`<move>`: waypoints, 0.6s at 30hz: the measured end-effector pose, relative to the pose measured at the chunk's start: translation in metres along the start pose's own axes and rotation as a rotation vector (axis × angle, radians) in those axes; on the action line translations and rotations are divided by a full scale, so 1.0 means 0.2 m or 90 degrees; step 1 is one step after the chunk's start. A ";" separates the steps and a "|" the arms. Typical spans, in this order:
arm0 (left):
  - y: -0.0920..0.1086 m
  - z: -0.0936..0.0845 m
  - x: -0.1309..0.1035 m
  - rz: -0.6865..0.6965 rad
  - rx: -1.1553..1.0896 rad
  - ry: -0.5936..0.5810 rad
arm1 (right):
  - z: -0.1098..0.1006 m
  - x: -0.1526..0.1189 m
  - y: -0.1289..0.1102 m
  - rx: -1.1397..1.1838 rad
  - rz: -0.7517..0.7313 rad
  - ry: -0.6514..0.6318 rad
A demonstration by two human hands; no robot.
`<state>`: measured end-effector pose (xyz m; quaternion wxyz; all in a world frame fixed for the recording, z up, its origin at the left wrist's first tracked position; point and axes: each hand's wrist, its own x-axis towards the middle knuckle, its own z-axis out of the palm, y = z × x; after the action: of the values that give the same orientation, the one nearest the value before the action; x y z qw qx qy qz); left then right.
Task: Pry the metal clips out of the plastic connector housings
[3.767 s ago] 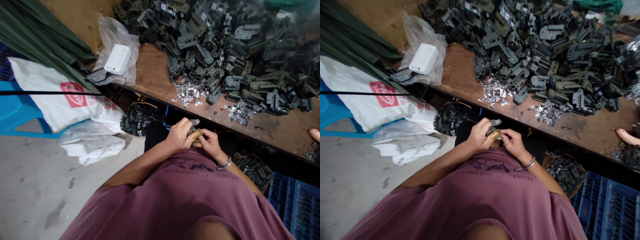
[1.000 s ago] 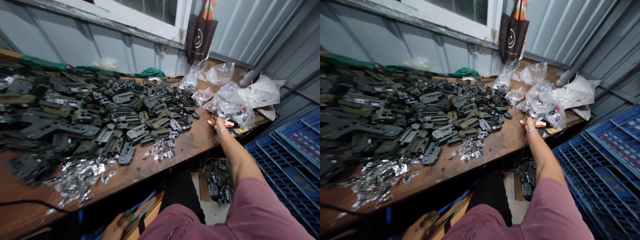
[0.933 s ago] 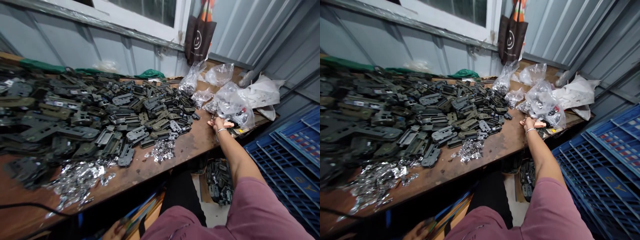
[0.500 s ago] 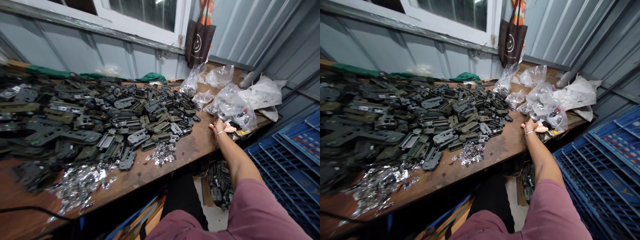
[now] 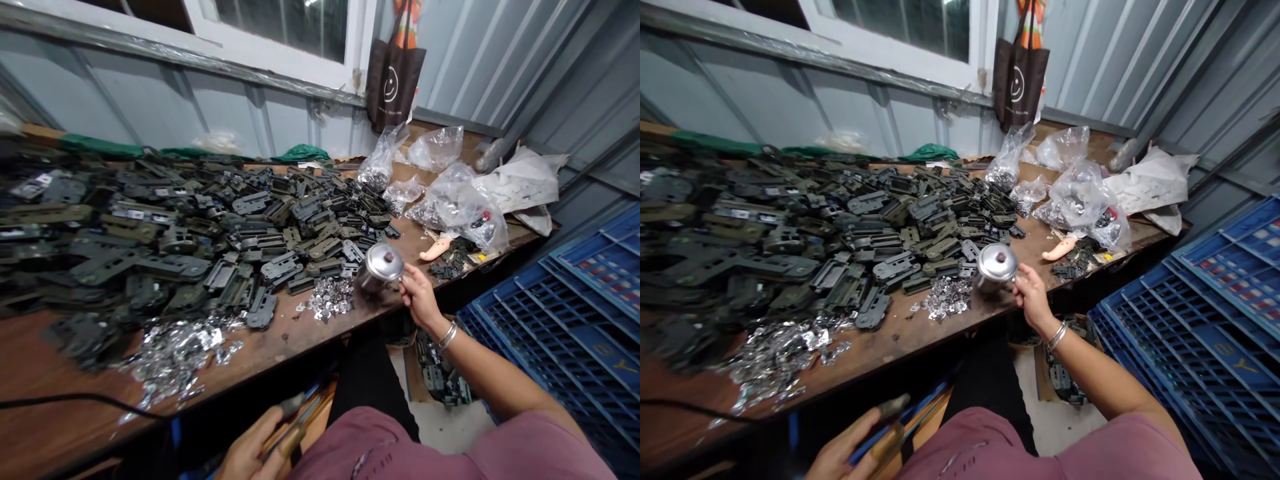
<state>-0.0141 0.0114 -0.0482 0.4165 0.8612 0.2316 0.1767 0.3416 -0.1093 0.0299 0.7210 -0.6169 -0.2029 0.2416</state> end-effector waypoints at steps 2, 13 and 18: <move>0.19 -0.10 0.07 0.195 0.053 0.057 | 0.08 -0.15 -0.04 0.020 0.045 -0.102; 0.75 -0.32 0.19 0.440 0.405 0.186 | 0.45 -0.71 0.09 0.058 0.159 -0.461; 0.62 -0.30 0.09 0.394 0.440 0.150 | 0.49 -0.85 0.26 0.031 0.171 -0.539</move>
<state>0.0015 -0.0083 0.0874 0.0043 0.9520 0.0551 0.3011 0.1425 -0.1275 -0.0047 0.5506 -0.4673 -0.3926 0.5695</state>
